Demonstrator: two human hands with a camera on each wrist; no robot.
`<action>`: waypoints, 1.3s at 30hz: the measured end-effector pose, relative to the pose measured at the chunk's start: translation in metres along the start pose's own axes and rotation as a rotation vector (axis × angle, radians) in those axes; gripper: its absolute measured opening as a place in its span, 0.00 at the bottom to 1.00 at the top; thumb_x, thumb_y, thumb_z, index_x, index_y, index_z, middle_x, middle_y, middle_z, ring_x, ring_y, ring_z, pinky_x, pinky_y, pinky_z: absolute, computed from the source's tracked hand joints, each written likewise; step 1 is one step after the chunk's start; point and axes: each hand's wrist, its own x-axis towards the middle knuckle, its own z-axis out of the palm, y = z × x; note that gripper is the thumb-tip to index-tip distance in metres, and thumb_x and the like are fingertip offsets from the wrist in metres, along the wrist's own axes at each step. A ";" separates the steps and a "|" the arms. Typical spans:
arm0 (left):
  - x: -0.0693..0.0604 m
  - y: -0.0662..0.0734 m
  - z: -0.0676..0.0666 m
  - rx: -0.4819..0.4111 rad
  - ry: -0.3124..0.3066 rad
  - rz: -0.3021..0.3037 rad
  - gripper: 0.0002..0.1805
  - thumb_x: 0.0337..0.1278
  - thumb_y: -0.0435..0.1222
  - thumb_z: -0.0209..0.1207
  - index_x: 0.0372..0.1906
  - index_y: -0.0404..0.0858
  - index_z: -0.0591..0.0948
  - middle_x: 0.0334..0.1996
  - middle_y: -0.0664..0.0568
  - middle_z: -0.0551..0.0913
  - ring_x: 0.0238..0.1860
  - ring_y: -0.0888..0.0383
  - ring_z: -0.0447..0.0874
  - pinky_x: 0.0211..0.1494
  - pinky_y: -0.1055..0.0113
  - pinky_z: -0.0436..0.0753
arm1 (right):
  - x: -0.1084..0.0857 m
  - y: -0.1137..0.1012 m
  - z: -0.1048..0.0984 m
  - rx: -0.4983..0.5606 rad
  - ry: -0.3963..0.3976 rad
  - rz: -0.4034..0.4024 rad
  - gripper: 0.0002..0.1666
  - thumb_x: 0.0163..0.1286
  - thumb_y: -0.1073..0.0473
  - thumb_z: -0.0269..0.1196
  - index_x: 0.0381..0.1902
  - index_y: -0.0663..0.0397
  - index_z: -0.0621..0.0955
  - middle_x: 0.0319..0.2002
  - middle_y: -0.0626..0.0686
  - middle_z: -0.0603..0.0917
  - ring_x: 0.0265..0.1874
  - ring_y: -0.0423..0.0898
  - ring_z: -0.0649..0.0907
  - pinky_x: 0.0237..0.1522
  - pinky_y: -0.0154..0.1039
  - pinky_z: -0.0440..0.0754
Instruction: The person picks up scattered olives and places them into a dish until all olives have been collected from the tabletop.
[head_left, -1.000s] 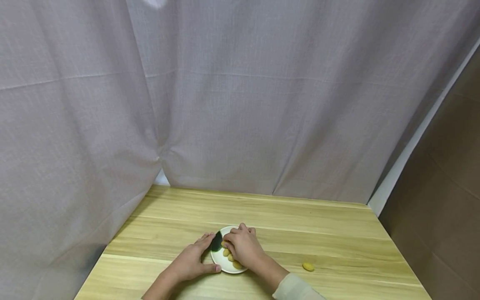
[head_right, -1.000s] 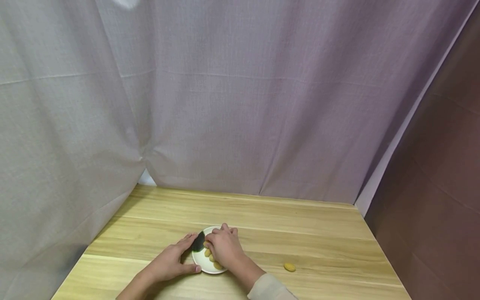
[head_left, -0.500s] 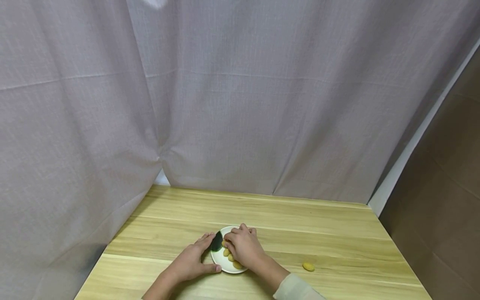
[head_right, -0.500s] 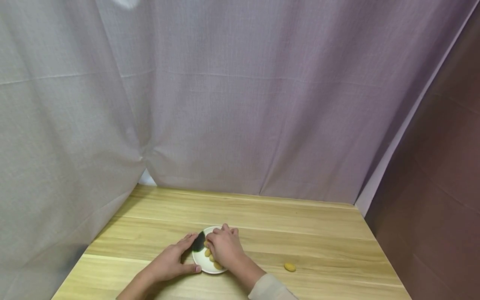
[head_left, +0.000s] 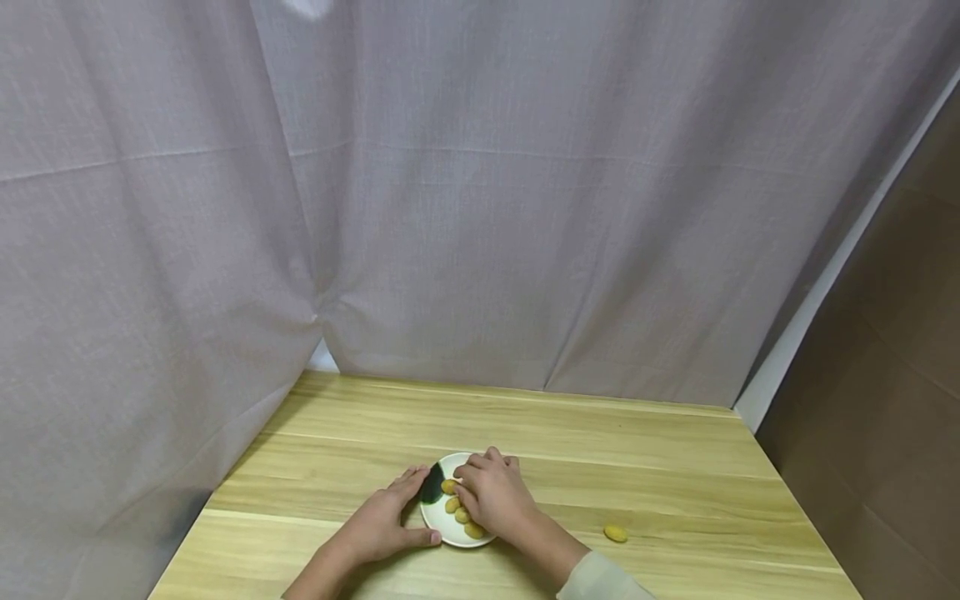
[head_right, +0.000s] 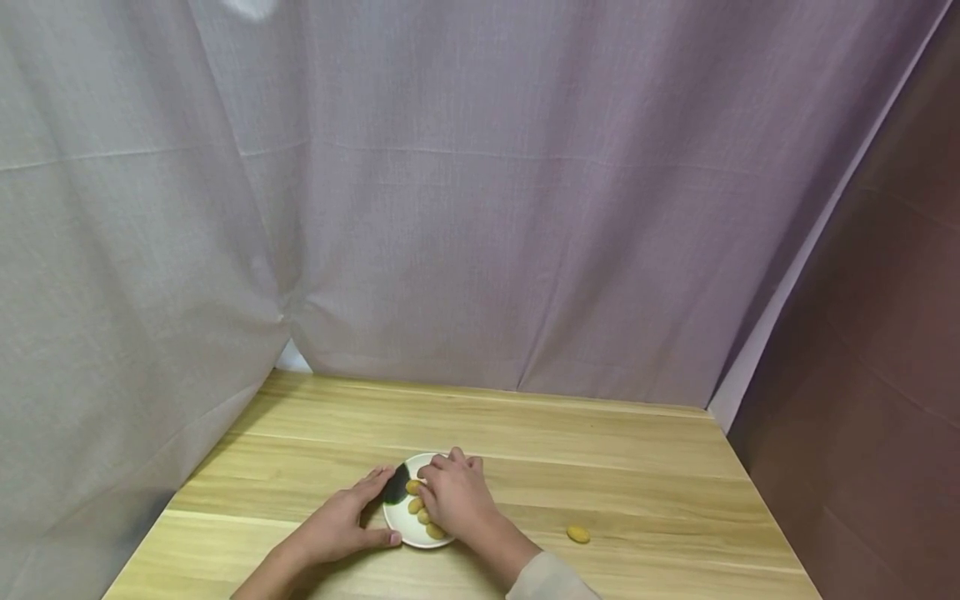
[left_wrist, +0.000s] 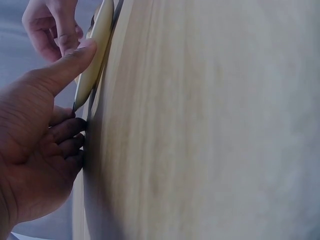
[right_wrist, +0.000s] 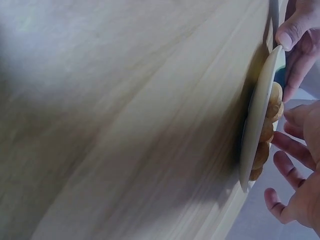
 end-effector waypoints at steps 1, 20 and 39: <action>0.000 0.000 0.000 0.001 0.000 0.000 0.62 0.58 0.65 0.76 0.87 0.36 0.65 0.86 0.36 0.65 0.87 0.34 0.62 0.82 0.25 0.67 | -0.001 0.001 -0.001 0.001 0.003 0.002 0.11 0.77 0.51 0.72 0.52 0.46 0.92 0.49 0.46 0.93 0.46 0.45 0.82 0.51 0.58 0.85; -0.002 0.002 -0.001 -0.009 0.009 0.004 0.61 0.56 0.60 0.80 0.86 0.34 0.66 0.85 0.33 0.67 0.87 0.31 0.62 0.83 0.24 0.65 | -0.036 0.029 -0.023 0.051 0.054 0.093 0.13 0.73 0.53 0.76 0.52 0.47 0.91 0.50 0.45 0.91 0.47 0.45 0.81 0.54 0.61 0.83; -0.002 0.006 -0.001 -0.019 -0.001 -0.001 0.62 0.55 0.59 0.81 0.86 0.33 0.66 0.85 0.34 0.66 0.87 0.31 0.61 0.84 0.25 0.64 | -0.076 0.066 -0.046 0.013 0.108 0.195 0.17 0.66 0.55 0.81 0.50 0.50 0.92 0.47 0.47 0.91 0.45 0.46 0.82 0.53 0.66 0.85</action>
